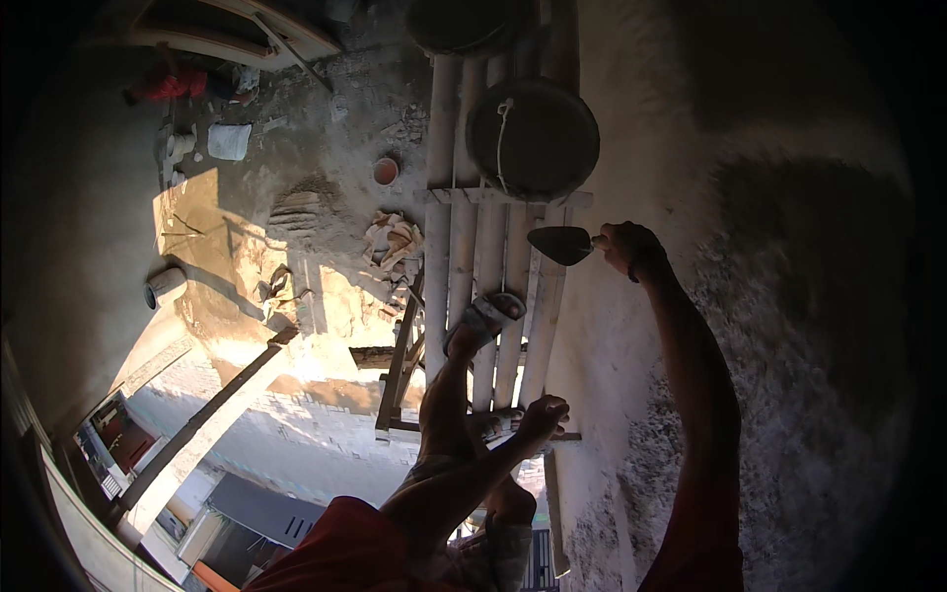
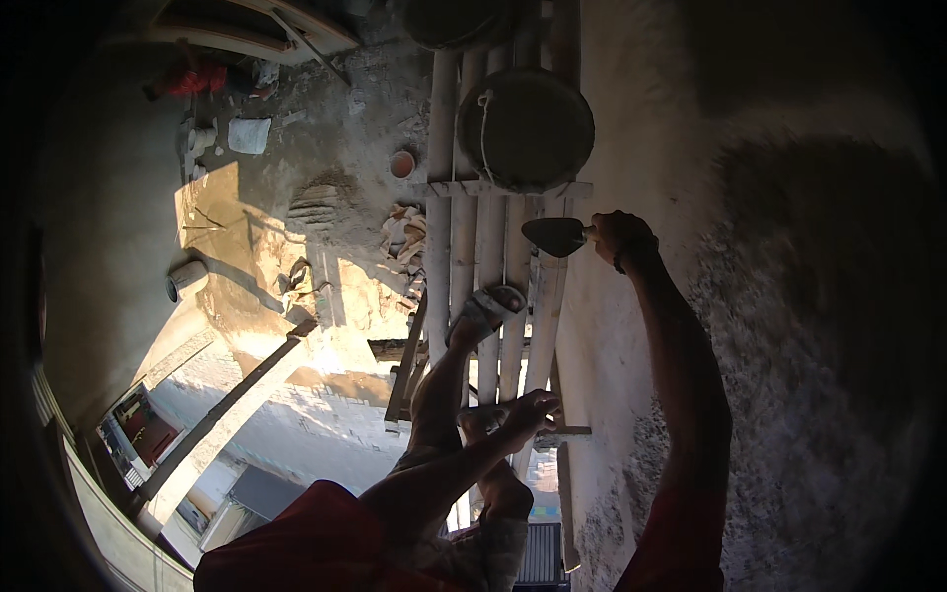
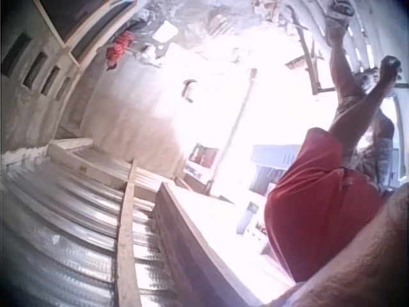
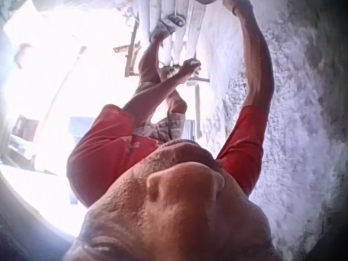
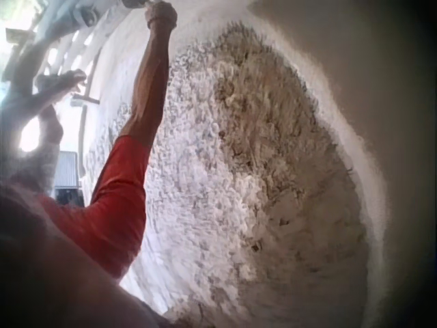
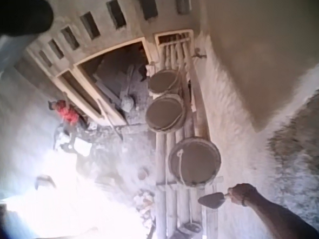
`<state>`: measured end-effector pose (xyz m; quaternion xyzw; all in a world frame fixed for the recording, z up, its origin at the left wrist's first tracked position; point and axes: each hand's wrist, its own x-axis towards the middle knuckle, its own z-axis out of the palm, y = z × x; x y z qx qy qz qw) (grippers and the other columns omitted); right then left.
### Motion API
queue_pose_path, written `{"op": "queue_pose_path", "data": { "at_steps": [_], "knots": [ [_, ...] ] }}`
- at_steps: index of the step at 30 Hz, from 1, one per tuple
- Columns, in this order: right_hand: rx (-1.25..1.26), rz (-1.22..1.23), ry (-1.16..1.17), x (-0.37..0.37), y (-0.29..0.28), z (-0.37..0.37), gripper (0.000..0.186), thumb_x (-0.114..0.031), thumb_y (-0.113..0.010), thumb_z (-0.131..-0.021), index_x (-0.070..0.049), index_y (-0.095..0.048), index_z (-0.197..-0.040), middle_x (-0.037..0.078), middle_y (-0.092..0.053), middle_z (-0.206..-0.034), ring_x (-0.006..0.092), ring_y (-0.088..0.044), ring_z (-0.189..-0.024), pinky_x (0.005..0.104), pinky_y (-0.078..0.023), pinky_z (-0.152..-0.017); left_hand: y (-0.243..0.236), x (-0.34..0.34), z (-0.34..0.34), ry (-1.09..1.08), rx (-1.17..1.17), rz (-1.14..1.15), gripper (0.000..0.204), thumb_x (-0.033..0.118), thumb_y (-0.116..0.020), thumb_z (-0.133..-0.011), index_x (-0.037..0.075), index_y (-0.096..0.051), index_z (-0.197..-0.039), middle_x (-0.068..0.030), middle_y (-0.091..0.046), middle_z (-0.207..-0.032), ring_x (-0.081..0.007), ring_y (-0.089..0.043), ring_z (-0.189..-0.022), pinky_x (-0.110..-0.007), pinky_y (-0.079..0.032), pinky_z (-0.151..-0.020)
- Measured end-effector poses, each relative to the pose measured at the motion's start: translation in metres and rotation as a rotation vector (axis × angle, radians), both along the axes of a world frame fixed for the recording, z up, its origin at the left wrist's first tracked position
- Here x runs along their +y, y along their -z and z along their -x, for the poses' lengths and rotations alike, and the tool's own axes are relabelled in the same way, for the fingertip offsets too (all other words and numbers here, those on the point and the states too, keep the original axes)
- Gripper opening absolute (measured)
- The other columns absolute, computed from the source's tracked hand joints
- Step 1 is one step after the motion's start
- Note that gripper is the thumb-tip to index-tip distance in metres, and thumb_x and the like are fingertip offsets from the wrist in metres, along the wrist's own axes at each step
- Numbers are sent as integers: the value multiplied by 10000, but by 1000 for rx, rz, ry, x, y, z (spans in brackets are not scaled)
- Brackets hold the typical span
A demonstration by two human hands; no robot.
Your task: The person applies cement mixture to a wall using a trowel and handles buckets of the mixture.
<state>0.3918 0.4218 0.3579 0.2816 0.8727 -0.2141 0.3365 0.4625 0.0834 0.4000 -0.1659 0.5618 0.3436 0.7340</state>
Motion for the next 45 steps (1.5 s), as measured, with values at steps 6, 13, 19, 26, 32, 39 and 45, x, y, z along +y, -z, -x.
{"op": "queue_pose_path", "data": {
  "at_steps": [6,13,19,26,32,39,45],
  "knots": [
    [-4,-12,-31,48,-27,46,204,-222,-566,-821,-110,-652,-967,133,-672,-877,296,-654,-859,415,-503,-772,6,-2,5,-95,-39,32,334,221,-577,-898,-2,-523,-1141,-136,-629,-892,-190,-639,-738,-277,-531,-633],
    [42,242,239,89,-37,28,324,-208,-642,-741,-95,-648,-1044,108,-670,-925,231,-648,-865,354,-495,-780,1,7,4,-97,2,13,326,217,-574,-892,-29,-540,-1103,-148,-635,-870,-188,-640,-746,-283,-531,-624],
    [39,316,148,76,-45,22,315,-207,-646,-730,-87,-654,-1021,106,-662,-927,230,-639,-883,342,-487,-805,2,7,2,-71,-3,19,314,206,-553,-887,-32,-557,-1093,-153,-614,-958,-203,-634,-873,-317,-568,-707],
    [43,308,143,47,-32,34,284,-191,-653,-727,-59,-664,-978,138,-675,-887,272,-653,-845,365,-500,-770,-2,10,1,-67,13,7,317,200,-555,-887,-48,-548,-1085,-151,-604,-974,-200,-622,-891,-305,-556,-710],
    [119,146,194,86,-35,42,314,-265,-621,-751,-51,-658,-978,131,-667,-869,263,-647,-835,368,-496,-773,0,11,5,-71,17,25,296,189,-568,-892,-29,-547,-1091,-130,-633,-862,-178,-642,-730,-283,-543,-658],
    [-88,298,73,90,-43,31,365,-277,-649,-725,-38,-663,-1001,154,-663,-946,291,-645,-886,369,-498,-813,3,9,5,-103,-8,33,305,193,-565,-892,-25,-548,-1104,-164,-641,-917,-196,-650,-777,-288,-544,-645],
    [108,-22,-16,122,-49,44,323,-219,-612,-755,-82,-644,-1046,146,-656,-961,266,-648,-887,366,-508,-792,5,6,8,-69,-4,42,310,197,-559,-882,-33,-555,-1089,-162,-627,-933,-210,-644,-830,-302,-538,-667]
  ]
}}
